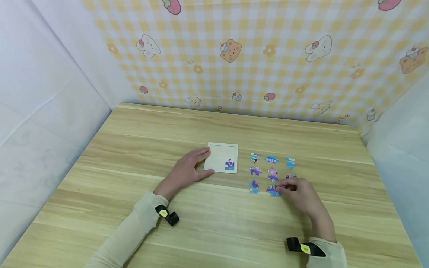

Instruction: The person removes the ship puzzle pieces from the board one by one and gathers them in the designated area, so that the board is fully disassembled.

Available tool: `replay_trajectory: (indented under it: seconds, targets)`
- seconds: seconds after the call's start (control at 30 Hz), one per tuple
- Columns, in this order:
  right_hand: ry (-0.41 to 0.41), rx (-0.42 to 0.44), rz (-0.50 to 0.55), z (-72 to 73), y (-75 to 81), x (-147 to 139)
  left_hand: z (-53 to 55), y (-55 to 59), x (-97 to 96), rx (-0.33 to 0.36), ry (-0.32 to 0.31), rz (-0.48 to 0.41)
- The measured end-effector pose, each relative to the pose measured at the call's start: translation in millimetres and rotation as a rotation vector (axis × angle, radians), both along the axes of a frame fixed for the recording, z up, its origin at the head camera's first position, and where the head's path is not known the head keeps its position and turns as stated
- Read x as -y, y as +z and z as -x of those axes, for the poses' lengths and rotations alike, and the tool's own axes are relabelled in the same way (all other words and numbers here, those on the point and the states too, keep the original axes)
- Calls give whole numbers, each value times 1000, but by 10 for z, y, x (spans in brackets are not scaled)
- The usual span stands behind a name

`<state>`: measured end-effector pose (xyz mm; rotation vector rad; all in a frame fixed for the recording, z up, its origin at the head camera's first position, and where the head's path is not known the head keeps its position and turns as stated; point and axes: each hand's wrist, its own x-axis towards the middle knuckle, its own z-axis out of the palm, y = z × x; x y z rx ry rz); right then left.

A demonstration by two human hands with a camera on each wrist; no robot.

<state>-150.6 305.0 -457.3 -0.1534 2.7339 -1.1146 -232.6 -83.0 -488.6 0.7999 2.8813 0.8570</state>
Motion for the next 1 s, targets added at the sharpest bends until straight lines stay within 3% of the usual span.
replay_trajectory:
  seconds: [0.5, 1.0]
  targets:
    - [-15, -38, -3, 3, 17, 6, 2, 9, 8, -1, 1, -4]
    - [-8, -14, 3, 5, 7, 1, -3, -24, 3, 16, 7, 1]
